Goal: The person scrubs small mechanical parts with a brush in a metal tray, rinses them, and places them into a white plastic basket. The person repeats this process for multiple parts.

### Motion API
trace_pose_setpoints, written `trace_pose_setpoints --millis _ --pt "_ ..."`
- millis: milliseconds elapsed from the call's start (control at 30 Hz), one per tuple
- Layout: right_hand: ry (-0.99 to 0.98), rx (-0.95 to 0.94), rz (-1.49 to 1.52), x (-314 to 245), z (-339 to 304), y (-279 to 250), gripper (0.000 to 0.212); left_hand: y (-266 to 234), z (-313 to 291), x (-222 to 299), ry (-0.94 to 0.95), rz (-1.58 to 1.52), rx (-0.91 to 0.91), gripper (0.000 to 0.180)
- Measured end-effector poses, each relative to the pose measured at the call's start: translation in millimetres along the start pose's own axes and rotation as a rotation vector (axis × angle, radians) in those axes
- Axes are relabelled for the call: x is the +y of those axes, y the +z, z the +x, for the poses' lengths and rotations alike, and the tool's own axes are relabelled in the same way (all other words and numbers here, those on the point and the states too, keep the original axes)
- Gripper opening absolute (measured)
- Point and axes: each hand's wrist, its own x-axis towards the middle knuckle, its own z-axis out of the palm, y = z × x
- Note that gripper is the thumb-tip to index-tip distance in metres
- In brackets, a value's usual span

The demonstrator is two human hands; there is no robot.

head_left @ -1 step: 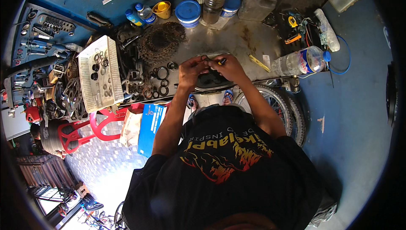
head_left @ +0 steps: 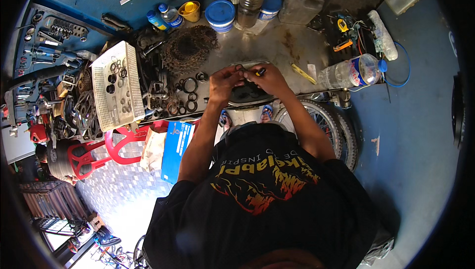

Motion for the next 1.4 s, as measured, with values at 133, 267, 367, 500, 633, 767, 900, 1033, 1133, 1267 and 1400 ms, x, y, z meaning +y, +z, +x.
trace_pose_setpoints --millis 133,267,367,500,633,767,900,1033,1133,1267,1400 --pt "-0.185 0.066 0.011 10 -2 -11 0.036 -4 10 -3 -0.015 -0.025 0.018 0.026" --pt "-0.272 0.271 -0.368 21 -14 -23 0.032 -9 15 -5 -0.014 0.009 0.032 0.027" --pt "-0.157 0.348 -0.518 21 -18 -35 0.035 -10 16 -8 0.030 0.061 0.045 0.024" --pt "0.018 0.335 -0.316 5 -4 -34 0.038 -7 20 -13 0.149 0.292 0.074 0.021" --pt "-0.021 0.092 0.274 -15 6 -13 0.042 -4 26 -17 0.249 0.770 0.135 0.022" --pt "-0.149 0.128 -0.006 -25 5 -11 0.041 -8 26 -18 0.311 0.662 0.120 0.023" --pt "-0.090 0.153 -0.050 -21 5 -14 0.038 -12 24 -14 0.303 0.662 0.139 0.022" --pt "-0.127 0.192 0.061 -15 6 -4 0.038 -6 26 -7 0.320 0.597 0.174 0.020" --pt "0.007 0.158 0.093 -13 3 0 0.037 -3 25 -1 0.326 0.590 0.159 0.019" --pt "0.060 0.182 0.271 -11 -6 -1 0.036 -1 28 -2 0.422 0.669 0.137 0.020" --pt "0.125 0.177 0.089 -1 -19 -19 0.033 -10 33 -4 0.332 0.620 0.091 0.019"
